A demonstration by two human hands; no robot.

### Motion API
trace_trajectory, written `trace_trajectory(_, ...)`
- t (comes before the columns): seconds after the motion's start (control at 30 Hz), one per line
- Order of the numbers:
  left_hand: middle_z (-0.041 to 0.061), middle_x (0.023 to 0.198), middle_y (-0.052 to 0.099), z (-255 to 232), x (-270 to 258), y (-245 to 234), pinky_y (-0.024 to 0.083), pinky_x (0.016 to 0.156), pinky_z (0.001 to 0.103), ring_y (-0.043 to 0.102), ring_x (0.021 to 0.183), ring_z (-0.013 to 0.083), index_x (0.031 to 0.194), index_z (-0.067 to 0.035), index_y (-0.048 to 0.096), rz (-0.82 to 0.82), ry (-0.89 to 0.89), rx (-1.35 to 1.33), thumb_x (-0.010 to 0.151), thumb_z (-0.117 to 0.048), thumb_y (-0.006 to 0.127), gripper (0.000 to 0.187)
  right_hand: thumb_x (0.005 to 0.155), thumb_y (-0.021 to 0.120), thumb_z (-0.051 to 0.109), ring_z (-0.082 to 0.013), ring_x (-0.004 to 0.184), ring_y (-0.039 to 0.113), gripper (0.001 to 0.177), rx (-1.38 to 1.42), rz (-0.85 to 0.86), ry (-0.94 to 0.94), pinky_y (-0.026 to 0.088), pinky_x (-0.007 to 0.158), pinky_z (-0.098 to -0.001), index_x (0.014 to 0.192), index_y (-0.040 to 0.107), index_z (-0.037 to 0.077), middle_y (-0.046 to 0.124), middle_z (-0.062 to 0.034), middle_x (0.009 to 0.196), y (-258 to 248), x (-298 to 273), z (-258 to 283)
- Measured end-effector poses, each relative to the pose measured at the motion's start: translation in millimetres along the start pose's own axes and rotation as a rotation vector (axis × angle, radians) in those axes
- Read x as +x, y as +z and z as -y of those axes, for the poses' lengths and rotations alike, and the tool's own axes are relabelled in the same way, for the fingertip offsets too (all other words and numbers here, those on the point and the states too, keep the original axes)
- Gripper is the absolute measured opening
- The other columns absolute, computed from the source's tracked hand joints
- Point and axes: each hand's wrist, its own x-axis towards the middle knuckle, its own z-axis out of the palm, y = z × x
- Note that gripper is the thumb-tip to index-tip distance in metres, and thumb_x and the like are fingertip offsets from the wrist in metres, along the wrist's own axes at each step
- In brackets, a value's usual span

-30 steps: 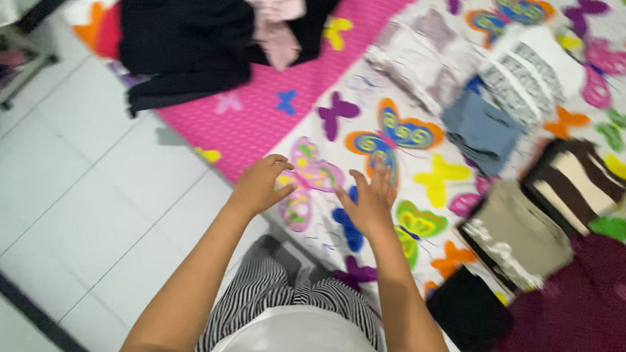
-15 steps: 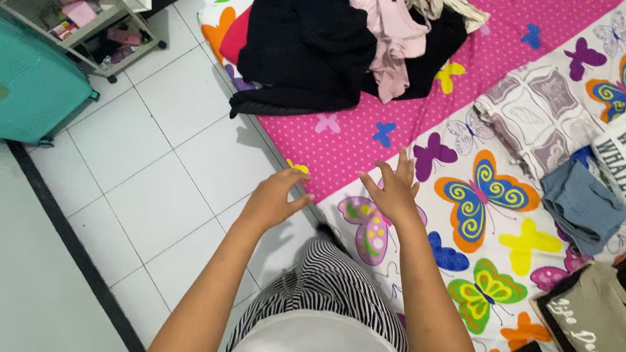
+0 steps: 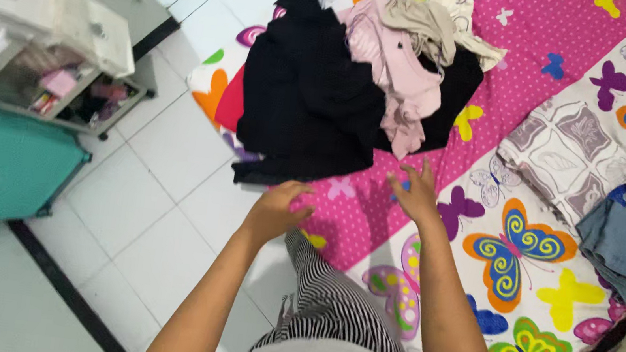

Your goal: The person folds a striped t-shirt and a beige t-shirt on a bed with a butterfly-patterned sheet. They smooth each garment, fold the sides and bottom, then place the folded shirts into a neat stack. The person then picks up another item from a pile of clothes.

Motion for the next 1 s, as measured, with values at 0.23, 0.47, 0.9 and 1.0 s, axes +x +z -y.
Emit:
trace_trajectory(0.23, 0.014, 0.120, 0.069, 34.4, 113.1, -36.3, 0.048, 0.096, 0.044, 0.063, 0.114, 0.0355, 0.114, -0.006, 0.072, 0.194, -0.092, -0.094, 0.085, -0.026, 0.076, 0.036, 0.090, 0.069, 0.040, -0.0429, 0.138, 0.050, 0.056, 0.189, -0.277, 0.026, 0.046, 0.107, -0.0447, 0.133, 0.061, 0.004, 0.045, -0.0300, 0.153, 28.3, 152.4, -40.9)
trace_trajectory(0.47, 0.010, 0.120, 0.072, 79.0, 128.6, -52.7, 0.050, 0.099, 0.039, 0.066, 0.116, 0.0300, 0.117, -0.008, 0.070, 0.254, -0.247, -0.166, 0.086, -0.029, 0.075, 0.039, 0.084, 0.072, 0.037, -0.0334, 0.132, 0.058, 0.073, 0.722, -0.343, 0.666, 0.048, 0.106, -0.0416, 0.146, 0.050, 0.006, 0.058, -0.0190, 0.146, 31.4, 239.5, -83.9)
trace_trajectory(0.9, 0.009, 0.128, 0.068, 104.2, 127.2, -67.1, 0.051, 0.098, 0.038, 0.065, 0.118, 0.0291, 0.122, -0.010, 0.069, 0.260, -0.486, -0.219, 0.086, -0.030, 0.073, 0.041, 0.107, 0.059, 0.036, -0.0180, 0.073, 0.055, 0.042, 0.432, -0.390, 0.385, 0.047, 0.069, -0.0395, 0.090, 0.065, -0.002, 0.062, -0.0084, 0.076, 55.3, 251.6, -60.3)
trace_trajectory(1.0, 0.011, 0.129, 0.068, 95.2, 155.4, -57.9, 0.050, 0.101, 0.039, 0.065, 0.119, 0.0303, 0.123, -0.009, 0.069, 0.197, -0.344, -0.203, 0.089, -0.029, 0.073, 0.040, 0.109, 0.056, 0.027, -0.0140, 0.069, 0.050, 0.038, 0.442, -0.517, 0.159, 0.045, 0.065, -0.0356, 0.087, 0.061, -0.003, 0.057, -0.0077, 0.071, 61.0, 225.0, -12.0)
